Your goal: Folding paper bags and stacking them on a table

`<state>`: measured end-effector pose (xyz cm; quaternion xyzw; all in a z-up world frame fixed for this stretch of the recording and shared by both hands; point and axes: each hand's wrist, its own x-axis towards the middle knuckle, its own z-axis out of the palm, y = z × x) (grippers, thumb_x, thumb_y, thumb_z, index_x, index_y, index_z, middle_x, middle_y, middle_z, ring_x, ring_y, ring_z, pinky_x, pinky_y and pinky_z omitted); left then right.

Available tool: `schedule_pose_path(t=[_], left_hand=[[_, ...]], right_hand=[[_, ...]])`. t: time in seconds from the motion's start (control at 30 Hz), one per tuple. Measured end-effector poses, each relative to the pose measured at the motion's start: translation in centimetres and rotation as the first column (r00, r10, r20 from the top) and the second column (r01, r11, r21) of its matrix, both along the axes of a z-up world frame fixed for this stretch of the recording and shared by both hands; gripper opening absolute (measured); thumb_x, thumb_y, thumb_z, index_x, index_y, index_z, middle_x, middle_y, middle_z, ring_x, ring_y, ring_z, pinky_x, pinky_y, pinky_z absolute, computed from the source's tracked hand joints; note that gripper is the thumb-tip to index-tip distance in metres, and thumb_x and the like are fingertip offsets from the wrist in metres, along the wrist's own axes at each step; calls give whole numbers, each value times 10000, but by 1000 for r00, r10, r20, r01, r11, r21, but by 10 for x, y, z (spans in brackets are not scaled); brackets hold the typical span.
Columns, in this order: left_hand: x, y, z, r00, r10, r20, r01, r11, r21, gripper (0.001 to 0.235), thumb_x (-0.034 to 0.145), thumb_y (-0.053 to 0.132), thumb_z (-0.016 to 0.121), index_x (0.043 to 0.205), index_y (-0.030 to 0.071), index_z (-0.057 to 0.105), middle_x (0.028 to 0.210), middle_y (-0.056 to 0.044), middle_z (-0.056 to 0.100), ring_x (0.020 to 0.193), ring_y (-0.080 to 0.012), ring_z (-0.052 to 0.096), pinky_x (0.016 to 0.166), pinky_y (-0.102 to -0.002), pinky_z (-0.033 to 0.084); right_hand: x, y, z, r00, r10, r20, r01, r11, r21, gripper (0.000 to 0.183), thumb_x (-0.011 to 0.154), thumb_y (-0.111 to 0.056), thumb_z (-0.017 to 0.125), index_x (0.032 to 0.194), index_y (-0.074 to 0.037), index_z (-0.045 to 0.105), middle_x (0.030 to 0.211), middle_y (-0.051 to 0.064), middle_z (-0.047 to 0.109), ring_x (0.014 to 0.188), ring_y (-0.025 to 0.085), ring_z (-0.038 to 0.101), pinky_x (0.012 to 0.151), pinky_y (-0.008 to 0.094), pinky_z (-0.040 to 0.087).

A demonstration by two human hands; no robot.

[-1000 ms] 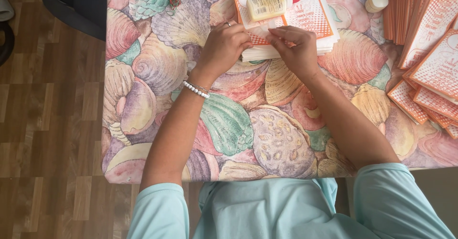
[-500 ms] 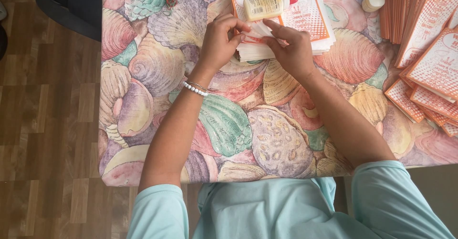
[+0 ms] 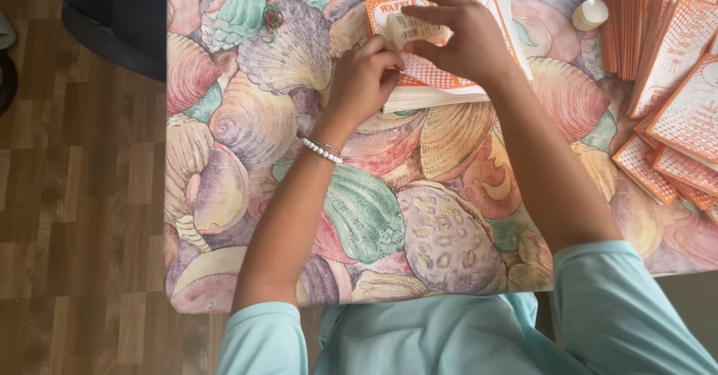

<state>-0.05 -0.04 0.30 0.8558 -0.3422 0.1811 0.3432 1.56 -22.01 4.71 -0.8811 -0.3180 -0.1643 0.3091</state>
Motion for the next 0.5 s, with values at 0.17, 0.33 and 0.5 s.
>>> schedule_pose_path(t=[0.17, 0.33, 0.5], left_hand=[[5, -3, -4, 999, 32, 42, -34, 999, 39, 91, 867, 132, 802, 878, 71, 737, 887, -32, 655, 825, -240, 639, 716, -408, 527], [20, -11, 5, 968, 153, -199, -117, 977, 180, 201, 885, 161, 764, 778, 99, 605, 839, -63, 685, 809, -318, 683, 602, -476, 516], [62, -24, 38, 963, 61, -262, -67, 998, -15, 205, 948, 33, 659, 768, 102, 589, 676, -14, 608, 570, -101, 579, 524, -200, 520]], right_hand=[[50, -38, -24, 993, 78, 87, -49, 954, -296, 412, 926, -282, 860, 1300, -138, 768, 1260, 159, 734, 1054, 349, 709, 820, 450, 532], [15, -75, 13, 977, -152, -151, 170, 979, 110, 503, 1014, -117, 832, 1433, 65, 623, 1364, 232, 667, 1144, 192, 610, 856, 358, 537], [-86, -40, 88, 968, 224, -112, -231, 971, -60, 461, 926, -118, 782, 1338, 51, 660, 1300, 217, 691, 1131, 302, 675, 1022, 406, 519]])
